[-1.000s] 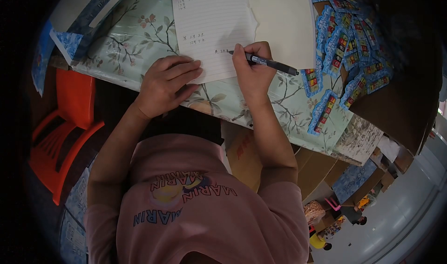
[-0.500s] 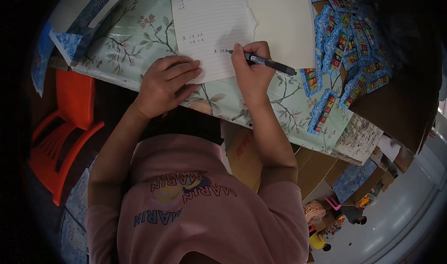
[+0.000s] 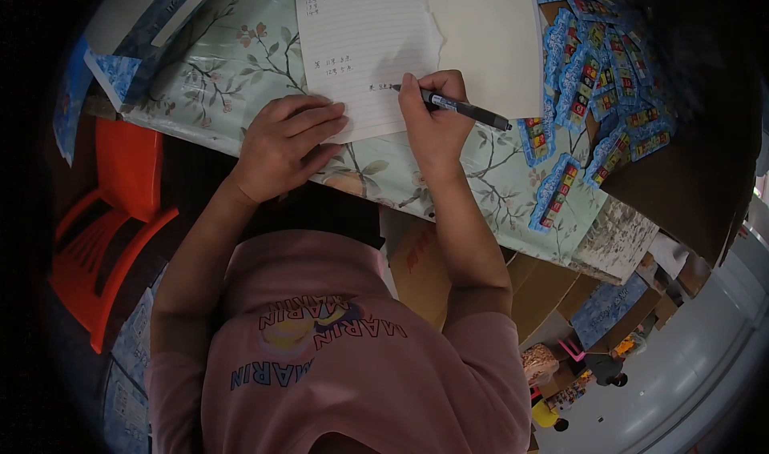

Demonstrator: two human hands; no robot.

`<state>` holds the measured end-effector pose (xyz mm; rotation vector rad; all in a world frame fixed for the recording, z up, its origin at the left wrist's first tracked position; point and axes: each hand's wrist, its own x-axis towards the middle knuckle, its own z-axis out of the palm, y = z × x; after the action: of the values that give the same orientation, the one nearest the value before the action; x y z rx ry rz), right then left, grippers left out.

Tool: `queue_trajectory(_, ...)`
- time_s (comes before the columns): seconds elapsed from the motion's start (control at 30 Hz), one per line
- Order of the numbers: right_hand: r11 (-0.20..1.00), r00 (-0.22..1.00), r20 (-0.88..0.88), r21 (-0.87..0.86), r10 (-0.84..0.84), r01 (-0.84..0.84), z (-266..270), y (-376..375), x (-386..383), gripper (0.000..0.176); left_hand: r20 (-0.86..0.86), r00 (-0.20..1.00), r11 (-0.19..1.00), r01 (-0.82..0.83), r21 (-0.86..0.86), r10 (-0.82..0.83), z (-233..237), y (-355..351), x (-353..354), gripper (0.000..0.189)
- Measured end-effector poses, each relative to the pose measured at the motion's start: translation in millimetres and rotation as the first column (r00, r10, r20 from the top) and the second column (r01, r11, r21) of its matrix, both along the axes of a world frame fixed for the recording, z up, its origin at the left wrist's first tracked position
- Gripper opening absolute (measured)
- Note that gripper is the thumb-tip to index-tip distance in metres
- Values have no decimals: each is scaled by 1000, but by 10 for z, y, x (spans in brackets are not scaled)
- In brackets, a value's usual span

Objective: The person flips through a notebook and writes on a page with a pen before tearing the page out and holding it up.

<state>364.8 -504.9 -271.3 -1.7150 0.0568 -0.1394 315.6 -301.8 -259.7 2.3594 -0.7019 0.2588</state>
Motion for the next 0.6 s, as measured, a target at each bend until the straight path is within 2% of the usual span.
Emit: queue_trajectory(0.6,1000,1000,1,-8,-6,6,6,10,0,22,9,1000,1000,-3,2,3,-1,-7,1,32)
